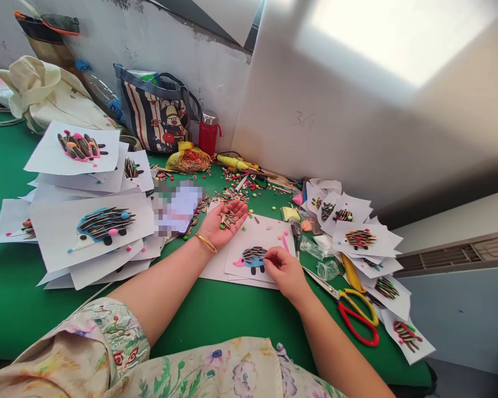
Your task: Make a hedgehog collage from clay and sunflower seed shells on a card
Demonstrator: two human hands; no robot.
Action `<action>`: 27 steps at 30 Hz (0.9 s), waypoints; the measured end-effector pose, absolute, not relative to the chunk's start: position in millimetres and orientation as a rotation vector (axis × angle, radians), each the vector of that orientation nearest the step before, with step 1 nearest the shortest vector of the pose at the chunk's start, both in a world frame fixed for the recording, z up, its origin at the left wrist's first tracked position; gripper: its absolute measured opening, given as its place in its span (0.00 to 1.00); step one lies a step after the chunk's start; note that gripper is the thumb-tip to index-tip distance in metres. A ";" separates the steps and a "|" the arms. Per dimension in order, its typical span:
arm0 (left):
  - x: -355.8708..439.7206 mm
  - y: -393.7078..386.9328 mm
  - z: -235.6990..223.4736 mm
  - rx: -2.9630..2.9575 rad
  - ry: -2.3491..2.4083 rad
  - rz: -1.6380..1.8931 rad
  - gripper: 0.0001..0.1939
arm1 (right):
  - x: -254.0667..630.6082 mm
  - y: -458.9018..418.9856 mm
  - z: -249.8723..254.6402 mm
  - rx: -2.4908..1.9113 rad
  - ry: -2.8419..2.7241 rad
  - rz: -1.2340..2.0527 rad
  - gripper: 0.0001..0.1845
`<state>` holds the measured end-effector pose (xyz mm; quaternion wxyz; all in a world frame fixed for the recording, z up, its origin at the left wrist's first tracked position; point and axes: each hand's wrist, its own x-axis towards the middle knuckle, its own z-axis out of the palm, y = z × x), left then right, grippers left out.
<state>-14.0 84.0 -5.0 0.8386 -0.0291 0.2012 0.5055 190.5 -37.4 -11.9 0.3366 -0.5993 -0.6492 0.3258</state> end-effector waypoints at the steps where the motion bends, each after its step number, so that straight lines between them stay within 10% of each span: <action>1: -14.0 83.9 -4.9 -0.060 0.426 1.069 0.17 | 189.8 -37.7 -14.9 -1.553 -1.693 0.857 0.04; 27: -13.6 84.8 -6.6 -0.056 0.437 1.063 0.17 | 189.4 -39.2 -18.7 -1.527 -1.827 0.665 0.08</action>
